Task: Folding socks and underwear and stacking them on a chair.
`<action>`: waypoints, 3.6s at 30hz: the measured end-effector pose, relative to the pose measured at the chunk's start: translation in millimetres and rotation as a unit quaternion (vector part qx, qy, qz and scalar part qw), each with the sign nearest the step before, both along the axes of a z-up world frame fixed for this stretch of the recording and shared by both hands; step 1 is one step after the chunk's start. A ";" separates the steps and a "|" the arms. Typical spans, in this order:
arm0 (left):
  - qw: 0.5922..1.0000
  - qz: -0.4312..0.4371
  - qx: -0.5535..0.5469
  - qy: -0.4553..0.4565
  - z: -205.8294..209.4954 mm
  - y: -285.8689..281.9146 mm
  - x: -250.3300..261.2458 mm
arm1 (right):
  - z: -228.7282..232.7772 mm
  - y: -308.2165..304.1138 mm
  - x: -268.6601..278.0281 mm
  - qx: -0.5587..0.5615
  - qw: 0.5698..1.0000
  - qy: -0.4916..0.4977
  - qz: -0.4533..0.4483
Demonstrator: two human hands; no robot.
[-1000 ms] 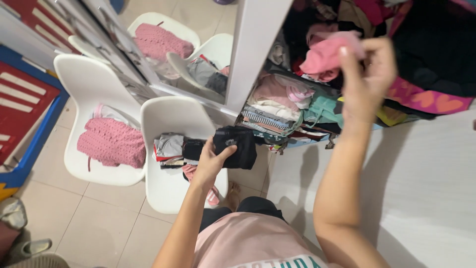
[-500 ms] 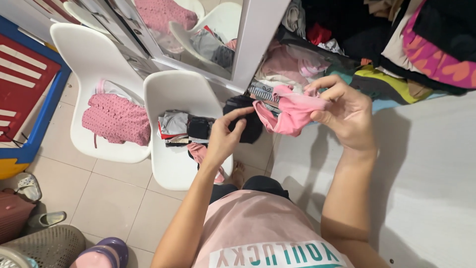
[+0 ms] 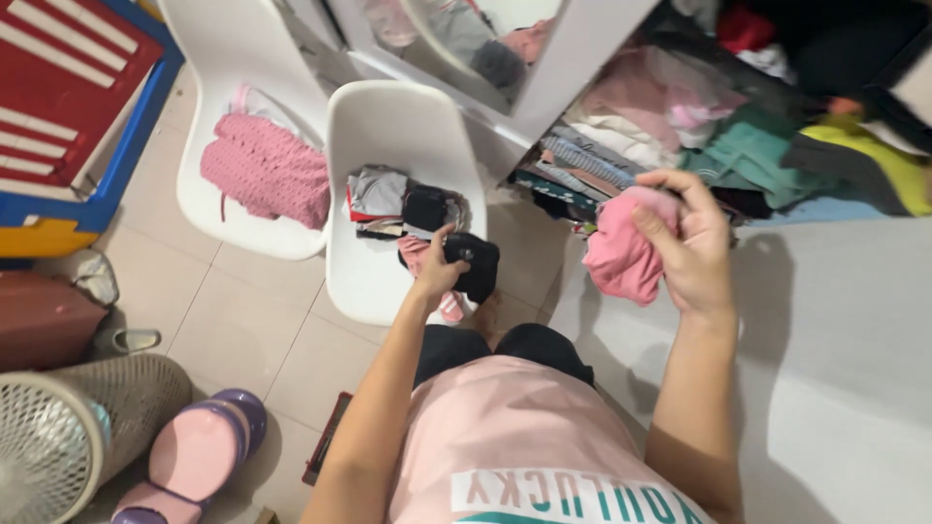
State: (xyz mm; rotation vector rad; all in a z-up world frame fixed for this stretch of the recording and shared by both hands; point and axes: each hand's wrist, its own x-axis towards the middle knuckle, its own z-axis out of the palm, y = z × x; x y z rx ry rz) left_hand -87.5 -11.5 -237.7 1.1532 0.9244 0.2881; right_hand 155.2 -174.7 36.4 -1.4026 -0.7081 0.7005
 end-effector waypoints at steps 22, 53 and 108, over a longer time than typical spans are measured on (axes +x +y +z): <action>0.952 0.007 0.302 0.057 -85.3 133.1 18.3 | -143.3 54.7 -78.0 -0.244 0.966 0.077 0.047; 0.970 -0.087 0.143 -0.174 271.3 42.3 62.9 | 23.1 62.2 -14.0 -0.111 0.931 -0.210 0.276; 0.859 -0.056 -0.421 -0.285 192.6 22.3 40.0 | -80.4 51.6 -49.8 -0.108 0.984 -0.127 0.063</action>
